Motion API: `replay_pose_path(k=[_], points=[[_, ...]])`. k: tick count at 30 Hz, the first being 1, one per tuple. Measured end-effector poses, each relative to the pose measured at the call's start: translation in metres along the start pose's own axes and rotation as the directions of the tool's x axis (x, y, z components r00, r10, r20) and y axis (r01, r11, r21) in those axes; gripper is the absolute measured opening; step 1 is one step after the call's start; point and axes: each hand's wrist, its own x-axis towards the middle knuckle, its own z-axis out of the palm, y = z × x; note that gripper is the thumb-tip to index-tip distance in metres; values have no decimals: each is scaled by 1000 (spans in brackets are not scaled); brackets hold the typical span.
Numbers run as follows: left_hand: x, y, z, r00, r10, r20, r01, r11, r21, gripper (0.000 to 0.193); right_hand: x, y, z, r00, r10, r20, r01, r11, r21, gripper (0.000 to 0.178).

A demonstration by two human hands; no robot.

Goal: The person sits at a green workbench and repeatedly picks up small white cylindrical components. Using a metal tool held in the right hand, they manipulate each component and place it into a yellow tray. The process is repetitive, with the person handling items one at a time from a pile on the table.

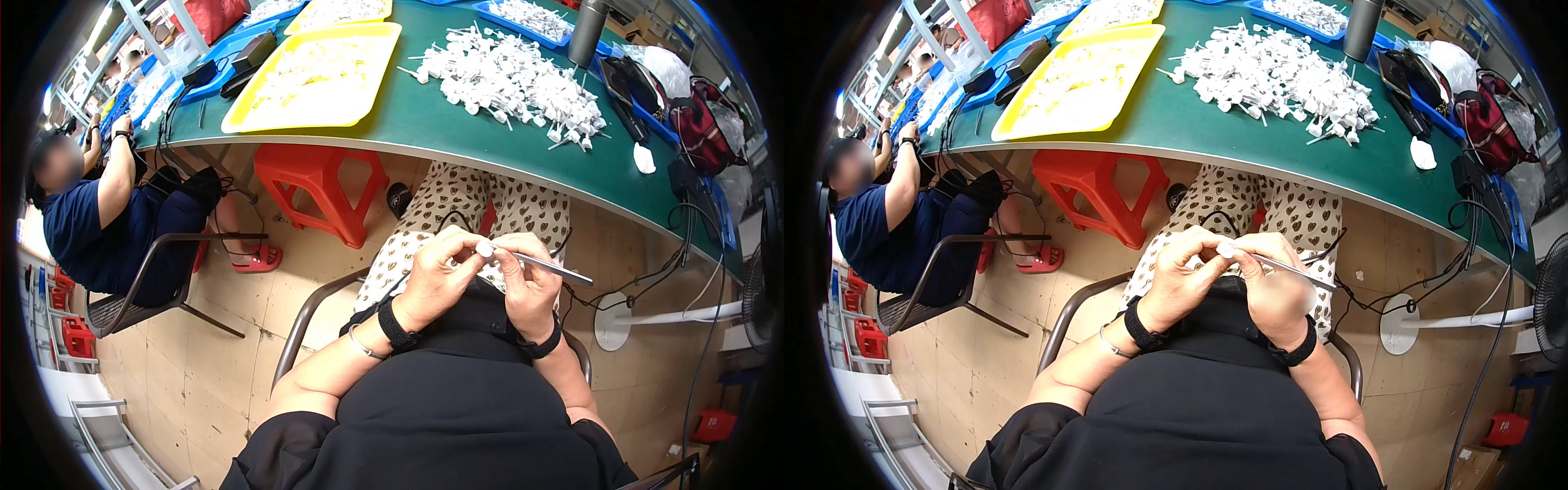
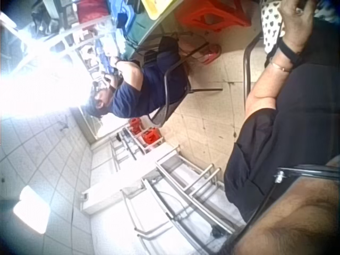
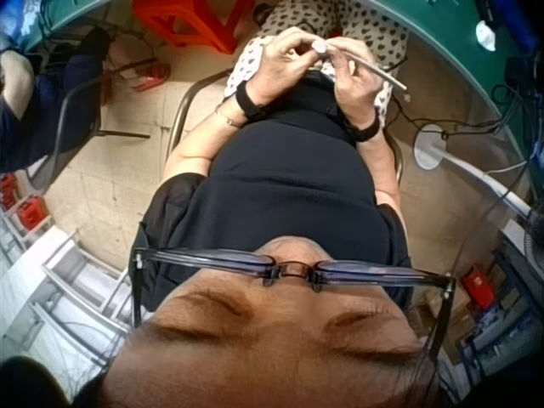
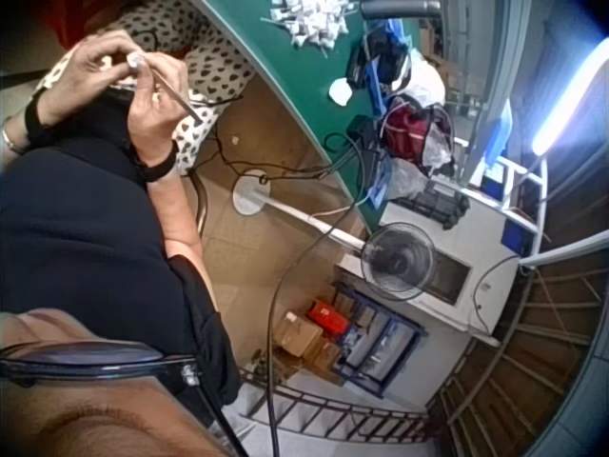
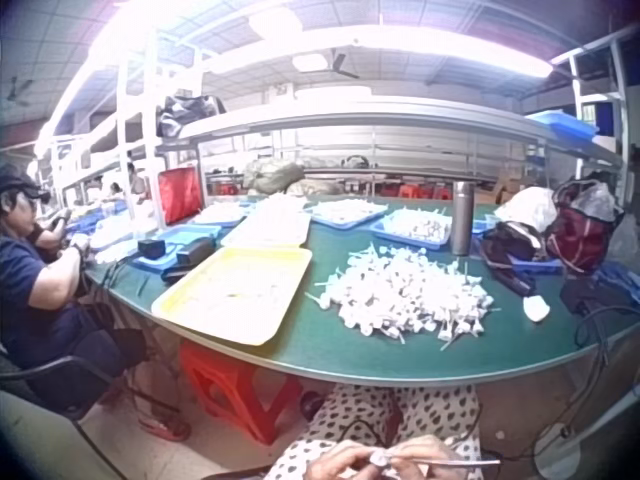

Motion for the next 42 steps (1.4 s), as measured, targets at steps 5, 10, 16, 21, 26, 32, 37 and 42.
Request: replay_pose_path(k=[5,10,16,21,26,32,37,42], points=[[0,0,0,1000,-1,7,1,1000,-11,15,7,-4,0,985,-171,35,174,973,-149,9],[-2,-1,-1,1000,-3,21,4,1000,-23,14,14,-9,-7,977,-175,120,194,968,-162,8],[-1,-2,-2,999,9,52,-10,1000,9,14,20,-14,-16,973,-126,193,154,978,-138,8],[1,1,-3,998,1,59,-1,1000,-5,13,14,-6,-15,991,-39,130,47,997,-58,7],[0,4,-2,999,-13,43,15,999,-34,12,13,-6,-12,994,-46,103,50,998,-29,5],[0,3,-2,998,34,50,-33,999,-8,13,15,-10,-16,987,-68,146,83,992,-100,4],[-1,1,-3,997,47,59,-49,998,32,15,18,-14,-18,978,-59,199,92,983,-160,5],[1,0,-3,998,14,66,-11,999,-44,15,12,-11,-15,995,36,96,-36,999,-3,6]])
